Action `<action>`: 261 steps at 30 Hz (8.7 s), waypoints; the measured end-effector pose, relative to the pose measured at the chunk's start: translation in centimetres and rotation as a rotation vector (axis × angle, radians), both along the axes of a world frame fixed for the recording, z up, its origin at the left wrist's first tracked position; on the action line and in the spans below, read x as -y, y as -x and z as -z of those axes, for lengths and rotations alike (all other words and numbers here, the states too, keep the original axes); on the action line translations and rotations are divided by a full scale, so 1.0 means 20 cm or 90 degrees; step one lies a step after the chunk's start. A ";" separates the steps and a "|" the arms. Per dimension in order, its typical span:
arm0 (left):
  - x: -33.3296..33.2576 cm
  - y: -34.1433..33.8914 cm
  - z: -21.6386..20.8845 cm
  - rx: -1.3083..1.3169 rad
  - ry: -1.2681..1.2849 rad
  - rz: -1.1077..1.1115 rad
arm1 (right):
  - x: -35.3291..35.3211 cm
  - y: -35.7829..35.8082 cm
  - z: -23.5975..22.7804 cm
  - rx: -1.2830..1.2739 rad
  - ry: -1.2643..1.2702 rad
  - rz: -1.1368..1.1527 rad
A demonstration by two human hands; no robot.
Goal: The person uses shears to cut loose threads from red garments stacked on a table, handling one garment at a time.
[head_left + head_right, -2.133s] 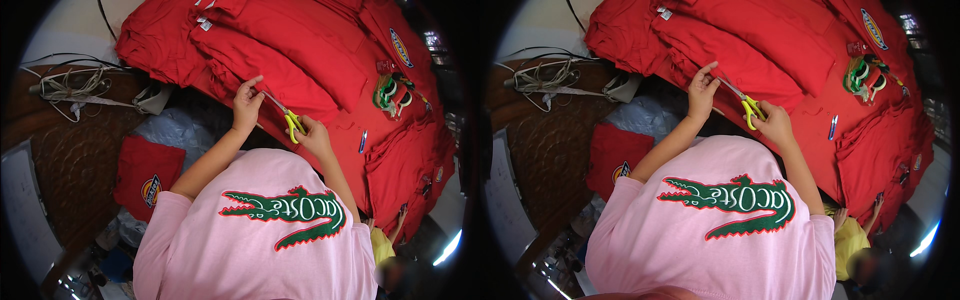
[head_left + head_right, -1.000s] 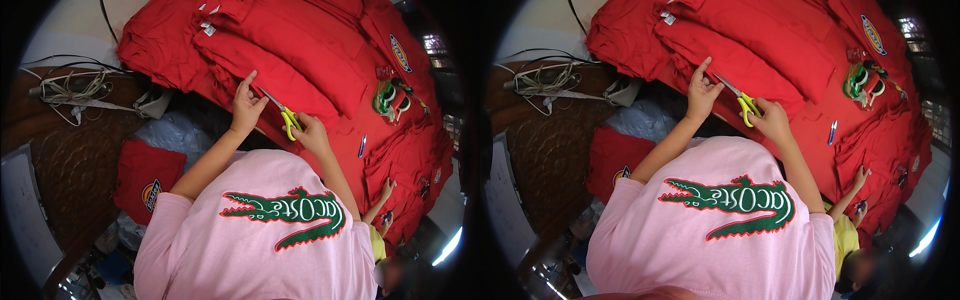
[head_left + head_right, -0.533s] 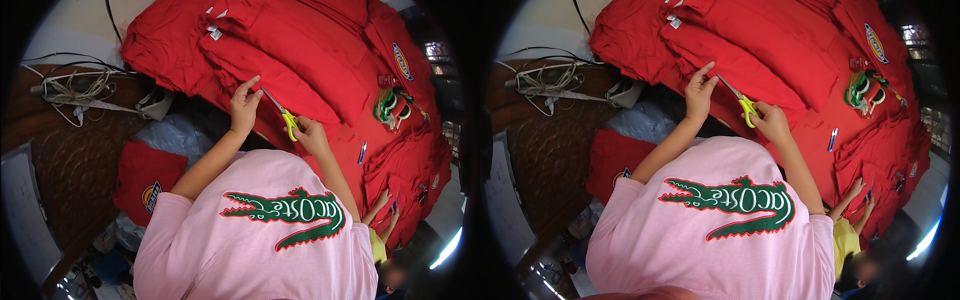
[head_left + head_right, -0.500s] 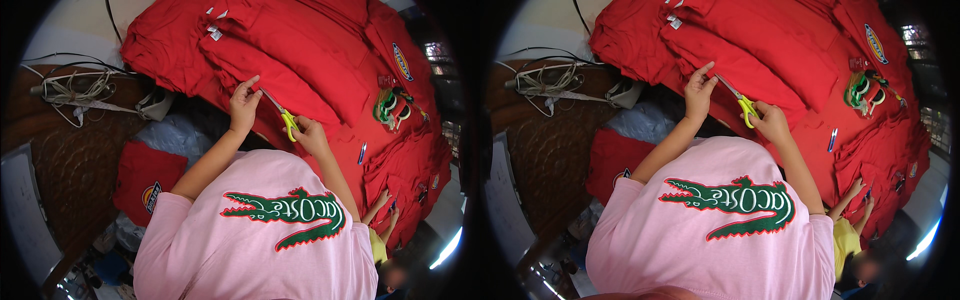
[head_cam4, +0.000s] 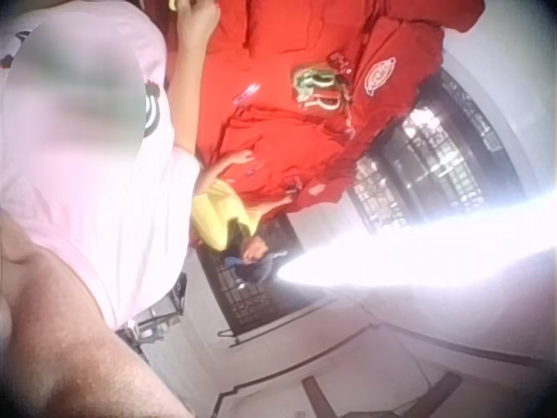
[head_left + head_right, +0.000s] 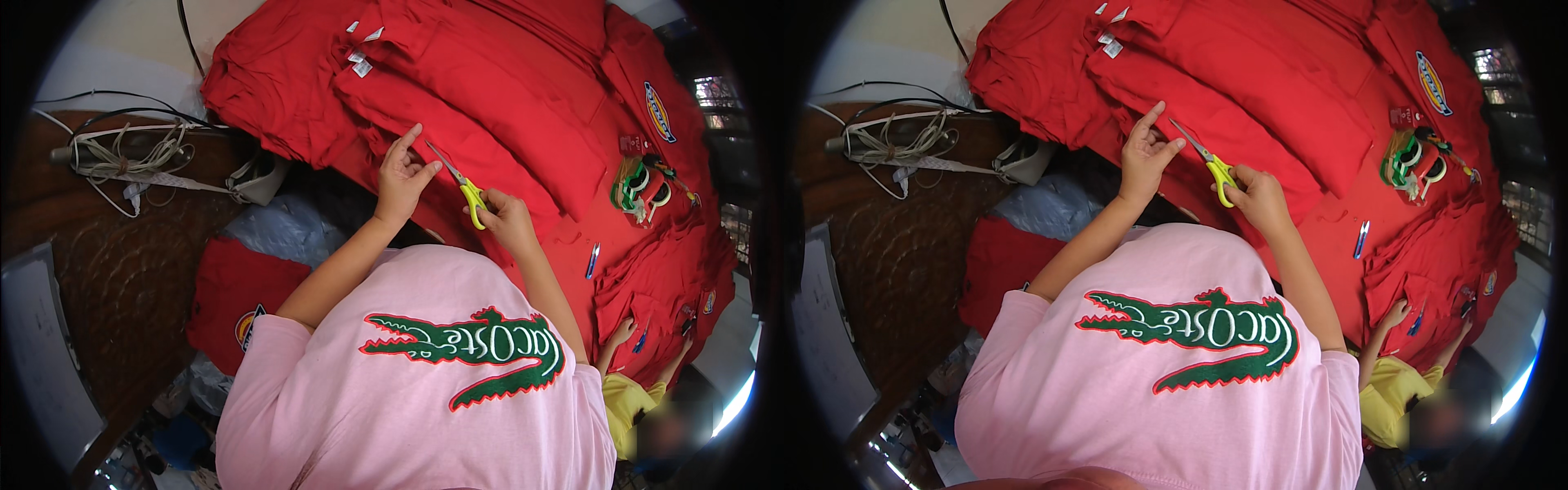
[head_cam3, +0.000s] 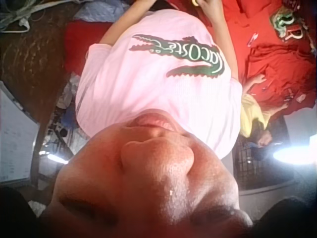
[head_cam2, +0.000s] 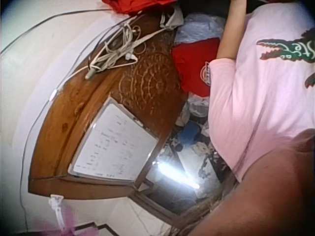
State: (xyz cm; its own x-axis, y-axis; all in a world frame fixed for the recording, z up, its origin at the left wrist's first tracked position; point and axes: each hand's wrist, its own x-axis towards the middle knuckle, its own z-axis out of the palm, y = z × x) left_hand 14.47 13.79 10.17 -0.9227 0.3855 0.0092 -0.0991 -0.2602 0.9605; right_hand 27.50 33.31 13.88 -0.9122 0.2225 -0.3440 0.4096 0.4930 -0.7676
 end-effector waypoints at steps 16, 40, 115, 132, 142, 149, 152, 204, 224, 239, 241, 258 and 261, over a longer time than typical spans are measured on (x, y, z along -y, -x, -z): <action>0.04 0.14 -0.01 0.007 -0.070 0.012 | 0.08 0.22 -0.09 -0.054 -0.128 -0.044; 0.11 0.30 0.03 -0.007 -0.017 -0.053 | 0.10 0.37 -0.02 -0.017 -0.058 -0.039; 0.22 0.59 -0.15 0.002 -0.157 -0.069 | 0.26 0.59 0.04 -0.209 -0.156 -0.077; 0.25 0.65 -0.09 -0.020 -0.124 -0.092 | 0.00 0.11 0.11 -0.258 -0.398 -0.079; 0.37 0.80 0.16 0.147 -0.056 -0.227 | -0.29 -0.71 0.32 -0.160 -0.233 0.586; 0.38 0.85 0.11 0.216 -0.020 -0.175 | -0.04 -0.84 0.33 -0.215 0.175 0.719; 0.35 0.86 0.07 0.194 -0.008 -0.180 | 0.08 -0.80 0.35 -0.127 0.205 0.634; -0.09 1.30 -0.08 -0.492 0.616 -0.082 | -0.86 -0.06 0.22 -0.405 -0.008 0.557; -0.79 1.74 0.07 -0.717 0.554 -0.101 | -1.04 -0.14 0.20 -0.131 -0.486 0.731; -0.18 -0.05 0.08 0.374 0.110 0.465 | -0.54 -0.91 0.13 0.393 -0.462 0.453; -0.22 -0.15 0.07 0.368 0.110 0.458 | -0.61 -0.93 0.18 0.388 -0.429 0.444; -0.48 -0.68 -0.07 0.090 0.068 0.248 | -1.77 -0.84 0.09 -0.137 -0.297 0.863; -0.44 -0.70 -0.10 0.116 0.092 0.229 | -1.98 -0.88 0.17 -0.116 -0.404 0.822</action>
